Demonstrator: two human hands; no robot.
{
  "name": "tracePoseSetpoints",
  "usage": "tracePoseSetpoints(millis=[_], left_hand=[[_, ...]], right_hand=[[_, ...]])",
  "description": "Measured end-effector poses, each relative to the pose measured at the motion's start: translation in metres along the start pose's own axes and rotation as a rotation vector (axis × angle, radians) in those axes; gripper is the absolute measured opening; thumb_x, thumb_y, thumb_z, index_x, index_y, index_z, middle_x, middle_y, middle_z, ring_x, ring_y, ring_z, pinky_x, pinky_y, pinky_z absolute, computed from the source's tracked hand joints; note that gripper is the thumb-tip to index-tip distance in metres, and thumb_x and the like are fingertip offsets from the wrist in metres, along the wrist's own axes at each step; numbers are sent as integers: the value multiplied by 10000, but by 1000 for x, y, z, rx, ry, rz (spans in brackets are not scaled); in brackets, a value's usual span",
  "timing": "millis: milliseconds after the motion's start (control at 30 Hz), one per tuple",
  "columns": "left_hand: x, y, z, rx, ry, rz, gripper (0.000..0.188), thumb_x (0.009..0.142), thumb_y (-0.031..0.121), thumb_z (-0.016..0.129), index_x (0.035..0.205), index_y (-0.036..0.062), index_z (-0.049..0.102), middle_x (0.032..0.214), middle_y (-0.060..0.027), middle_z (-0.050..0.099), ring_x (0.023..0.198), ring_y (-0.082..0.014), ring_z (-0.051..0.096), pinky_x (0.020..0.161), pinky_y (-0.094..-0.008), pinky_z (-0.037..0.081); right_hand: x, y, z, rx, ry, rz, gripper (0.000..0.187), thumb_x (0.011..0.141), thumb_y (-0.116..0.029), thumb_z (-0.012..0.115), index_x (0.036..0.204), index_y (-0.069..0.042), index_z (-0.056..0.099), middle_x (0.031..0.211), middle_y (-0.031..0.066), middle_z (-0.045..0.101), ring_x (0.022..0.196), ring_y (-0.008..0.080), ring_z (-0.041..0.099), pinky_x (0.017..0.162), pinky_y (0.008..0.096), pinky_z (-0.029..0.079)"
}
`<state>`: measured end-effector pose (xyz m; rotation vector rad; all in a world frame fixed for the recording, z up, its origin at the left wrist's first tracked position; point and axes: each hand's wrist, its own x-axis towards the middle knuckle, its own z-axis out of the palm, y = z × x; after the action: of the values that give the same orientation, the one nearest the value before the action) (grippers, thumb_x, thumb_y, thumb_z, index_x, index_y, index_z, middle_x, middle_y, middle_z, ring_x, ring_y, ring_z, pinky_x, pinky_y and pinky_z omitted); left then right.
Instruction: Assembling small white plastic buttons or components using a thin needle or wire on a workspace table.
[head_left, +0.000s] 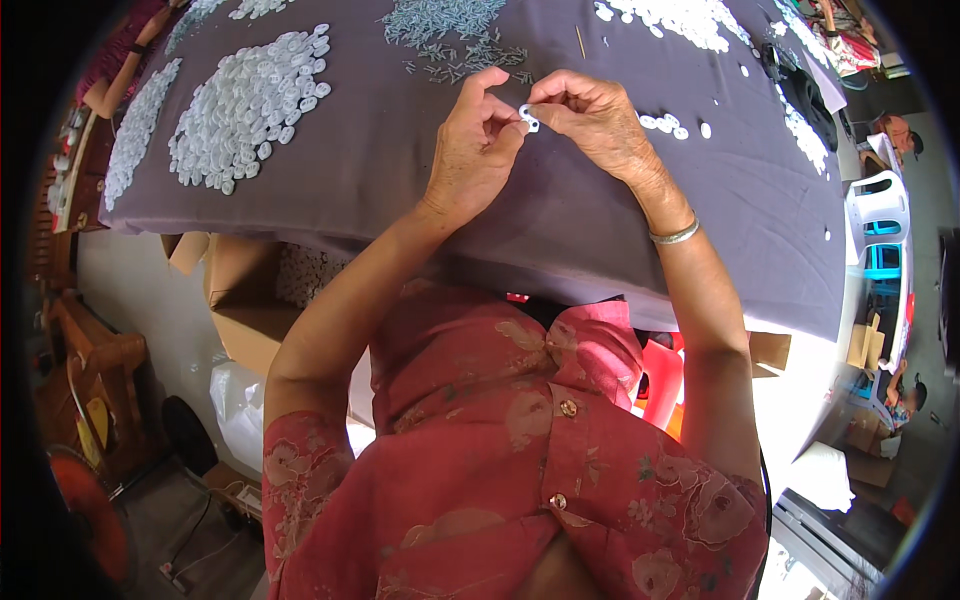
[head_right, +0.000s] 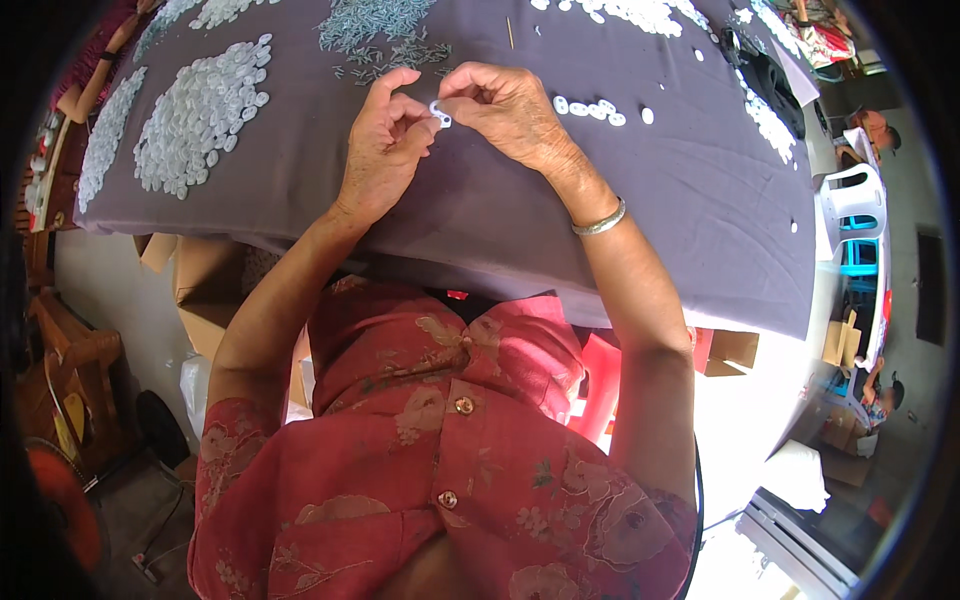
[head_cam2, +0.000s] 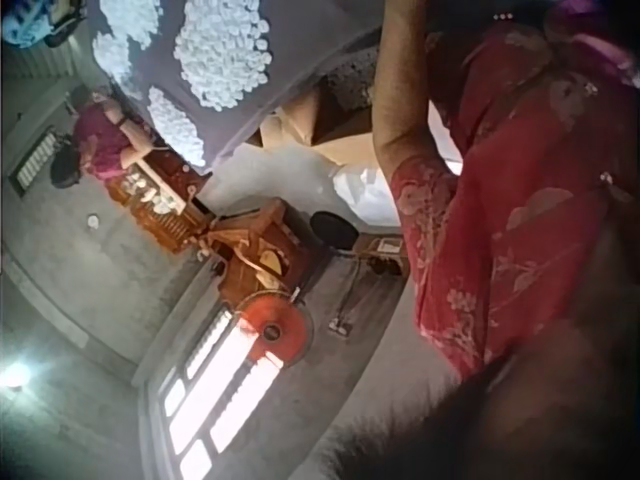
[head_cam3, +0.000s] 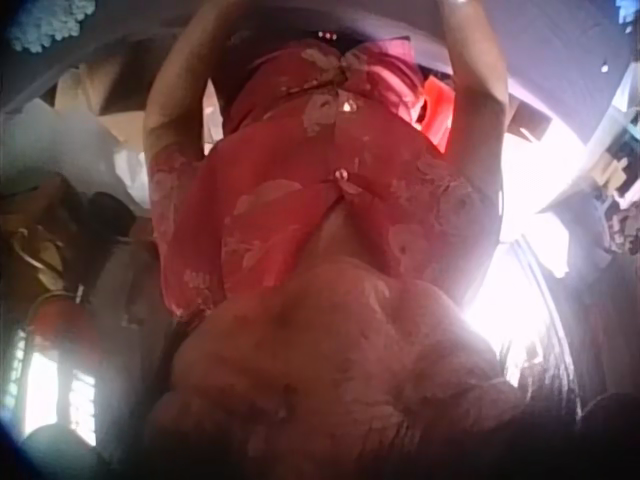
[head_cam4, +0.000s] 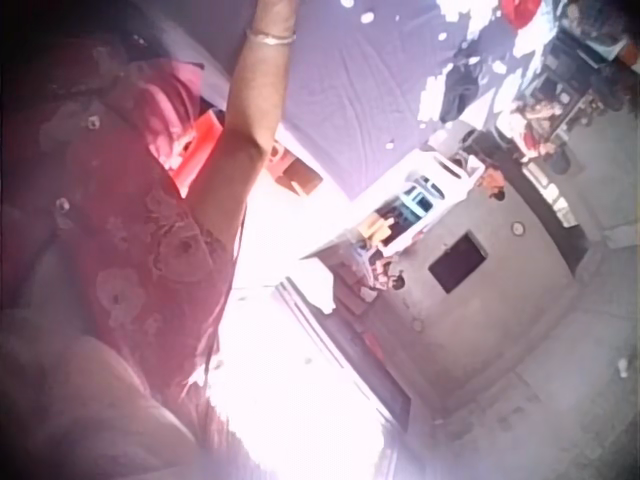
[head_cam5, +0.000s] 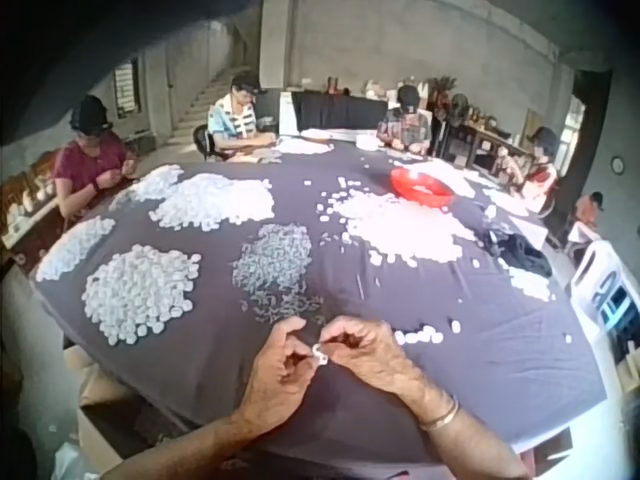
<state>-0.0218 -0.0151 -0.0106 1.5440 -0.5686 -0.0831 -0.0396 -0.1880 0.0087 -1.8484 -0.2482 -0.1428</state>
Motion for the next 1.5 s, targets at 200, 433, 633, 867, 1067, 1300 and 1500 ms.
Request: tracePoseSetpoints(millis=[200, 433, 633, 867, 1067, 1300, 1500], left_hand=[[-1, 0, 0, -4, 3, -27, 449, 826, 3, 563, 1231, 9, 369, 775, -44, 589, 682, -91, 565, 645, -234, 480], [-3, 2, 0, -22, 1, -68, 484, 827, -20, 557, 1250, 28, 328, 834, -52, 586, 698, -81, 551, 603, -209, 471], [-2, 4, 0, -38, 39, -60, 471, 830, -21, 539, 1244, 30, 321, 831, -76, 593, 692, -104, 569, 606, -235, 506], [0, 3, -3, -116, -5, -88, 453, 830, -8, 550, 1230, 30, 339, 841, -79, 591, 708, -104, 569, 605, -239, 505], [-1, 3, -3, -140, 2, -76, 428, 832, -1, 554, 1213, 29, 361, 838, -75, 591, 706, -103, 570, 603, -237, 504], [0, 7, -2, -131, 6, -87, 426, 827, -1, 566, 1203, 29, 368, 818, -66, 594, 690, -96, 567, 593, -227, 496], [0, 7, 0, -157, 49, -82, 424, 826, -6, 579, 1195, 30, 374, 823, -76, 598, 687, -97, 565, 579, -224, 489]], right_hand=[[-1, -6, 0, 17, -20, 63, 18, 836, -36, 631, 853, -35, 626, 755, -37, 578, 652, 32, 493, 594, 188, 428], [0, -5, 4, 79, -21, 66, 21, 846, -51, 625, 830, -42, 615, 743, -37, 568, 628, 28, 485, 559, 187, 431], [1, -1, 8, 87, -38, 46, 39, 859, -45, 606, 821, -43, 597, 741, -39, 554, 630, 24, 490, 557, 183, 439], [-2, -3, 6, 110, -8, 56, 50, 858, -62, 598, 816, -42, 580, 710, -40, 548, 619, 19, 493, 540, 179, 435], [-3, 2, 8, 68, -16, -48, 44, 852, -32, 622, 834, -31, 582, 734, -34, 553, 663, 18, 493, 582, 174, 436], [-2, -5, 4, -155, 40, -34, 48, 840, -53, 644, 828, -22, 608, 707, -44, 566, 652, 18, 494, 590, 183, 433], [-5, -10, 7, -245, 85, -139, 82, 813, -66, 673, 863, -36, 616, 699, -29, 577, 628, 30, 502, 587, 197, 454]])
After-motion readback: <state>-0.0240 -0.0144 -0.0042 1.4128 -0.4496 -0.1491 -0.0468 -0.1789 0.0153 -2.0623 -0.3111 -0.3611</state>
